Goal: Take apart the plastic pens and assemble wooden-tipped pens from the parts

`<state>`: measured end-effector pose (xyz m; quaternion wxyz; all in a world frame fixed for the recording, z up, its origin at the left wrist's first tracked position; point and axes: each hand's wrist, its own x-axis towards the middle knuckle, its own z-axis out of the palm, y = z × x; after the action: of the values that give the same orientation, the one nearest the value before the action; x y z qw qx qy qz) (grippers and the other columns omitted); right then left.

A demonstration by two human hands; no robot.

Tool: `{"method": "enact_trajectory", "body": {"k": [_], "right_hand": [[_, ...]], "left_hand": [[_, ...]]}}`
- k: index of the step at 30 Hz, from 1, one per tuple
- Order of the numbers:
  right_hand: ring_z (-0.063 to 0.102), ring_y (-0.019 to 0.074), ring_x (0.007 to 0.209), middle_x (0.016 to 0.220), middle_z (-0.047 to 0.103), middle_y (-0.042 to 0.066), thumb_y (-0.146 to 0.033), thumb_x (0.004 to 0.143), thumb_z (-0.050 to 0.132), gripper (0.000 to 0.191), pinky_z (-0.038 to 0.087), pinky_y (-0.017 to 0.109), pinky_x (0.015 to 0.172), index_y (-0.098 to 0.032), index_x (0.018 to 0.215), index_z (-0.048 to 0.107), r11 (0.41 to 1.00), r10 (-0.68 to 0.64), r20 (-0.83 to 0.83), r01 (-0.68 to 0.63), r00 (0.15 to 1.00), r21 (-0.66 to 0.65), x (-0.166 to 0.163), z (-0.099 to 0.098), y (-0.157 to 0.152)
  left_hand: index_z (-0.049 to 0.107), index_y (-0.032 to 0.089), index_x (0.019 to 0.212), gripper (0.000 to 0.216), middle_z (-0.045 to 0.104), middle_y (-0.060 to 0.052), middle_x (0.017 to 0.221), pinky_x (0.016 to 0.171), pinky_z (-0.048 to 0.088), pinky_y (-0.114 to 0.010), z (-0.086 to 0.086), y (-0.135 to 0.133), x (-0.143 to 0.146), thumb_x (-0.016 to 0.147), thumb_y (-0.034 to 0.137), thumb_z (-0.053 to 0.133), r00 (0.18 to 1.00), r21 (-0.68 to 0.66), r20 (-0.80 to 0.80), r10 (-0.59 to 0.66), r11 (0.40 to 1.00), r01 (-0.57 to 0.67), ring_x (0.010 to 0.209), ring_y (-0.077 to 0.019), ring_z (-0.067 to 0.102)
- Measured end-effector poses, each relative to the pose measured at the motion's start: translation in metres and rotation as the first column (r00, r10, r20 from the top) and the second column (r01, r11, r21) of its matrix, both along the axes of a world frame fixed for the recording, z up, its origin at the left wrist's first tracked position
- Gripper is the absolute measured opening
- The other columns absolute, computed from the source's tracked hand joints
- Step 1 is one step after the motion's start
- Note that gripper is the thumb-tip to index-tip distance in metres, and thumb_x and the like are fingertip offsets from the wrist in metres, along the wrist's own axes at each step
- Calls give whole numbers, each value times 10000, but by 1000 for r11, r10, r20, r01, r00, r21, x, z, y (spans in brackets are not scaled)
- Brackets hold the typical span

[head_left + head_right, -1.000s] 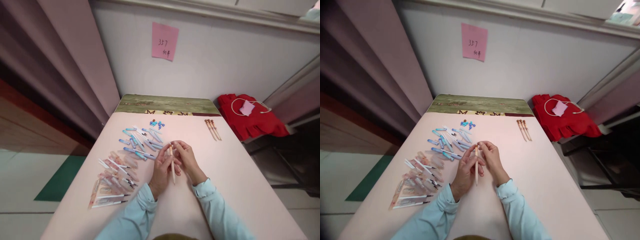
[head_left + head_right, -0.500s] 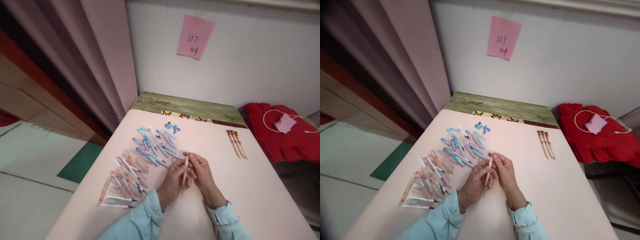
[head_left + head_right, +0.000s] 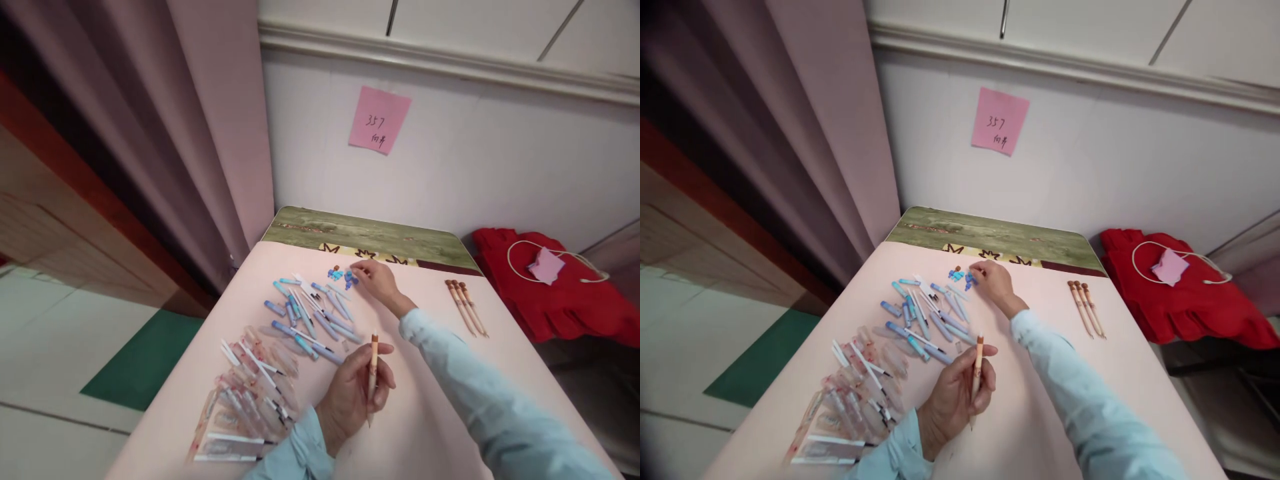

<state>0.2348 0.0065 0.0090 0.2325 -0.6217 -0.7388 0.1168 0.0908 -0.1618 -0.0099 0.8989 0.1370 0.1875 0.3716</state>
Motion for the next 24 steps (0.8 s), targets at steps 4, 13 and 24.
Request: {"method": "enact_trajectory", "body": {"k": [4, 13, 24], "right_hand": [[658, 205, 979, 1137, 714, 54, -184, 900, 526, 297, 472, 285, 845, -240, 1100, 739, 986, 161, 126, -155, 979, -55, -22, -6, 44], [668, 188, 868, 980, 748, 53, -102, 812, 625, 210, 446, 241, 766, -214, 902, 778, 920, 390, 204, -372, 898, -124, -30, 4, 63], [684, 160, 668, 849, 689, 34, -402, 780, 713, 286, 565, 317, 661, -174, 948, 672, 964, -87, -741, -131, 665, -231, 31, 50, -74]], "left_hand": [[702, 134, 1032, 363, 655, -36, 601, 353, 151, -213, -1, -1, -3, 839, 421, 591, 1000, -35, 10, -20, 999, 21, 336, -76, 438], [724, 107, 982, 385, 665, -64, 602, 357, 164, -229, 0, -1, -3, 840, 434, 580, 1000, -29, 11, -21, 999, 21, 344, -84, 437], [699, 116, 1008, 368, 637, -13, 604, 367, 208, -181, -3, 3, 2, 817, 429, 672, 988, -3, -85, 126, 992, -127, 388, -51, 445]]}}
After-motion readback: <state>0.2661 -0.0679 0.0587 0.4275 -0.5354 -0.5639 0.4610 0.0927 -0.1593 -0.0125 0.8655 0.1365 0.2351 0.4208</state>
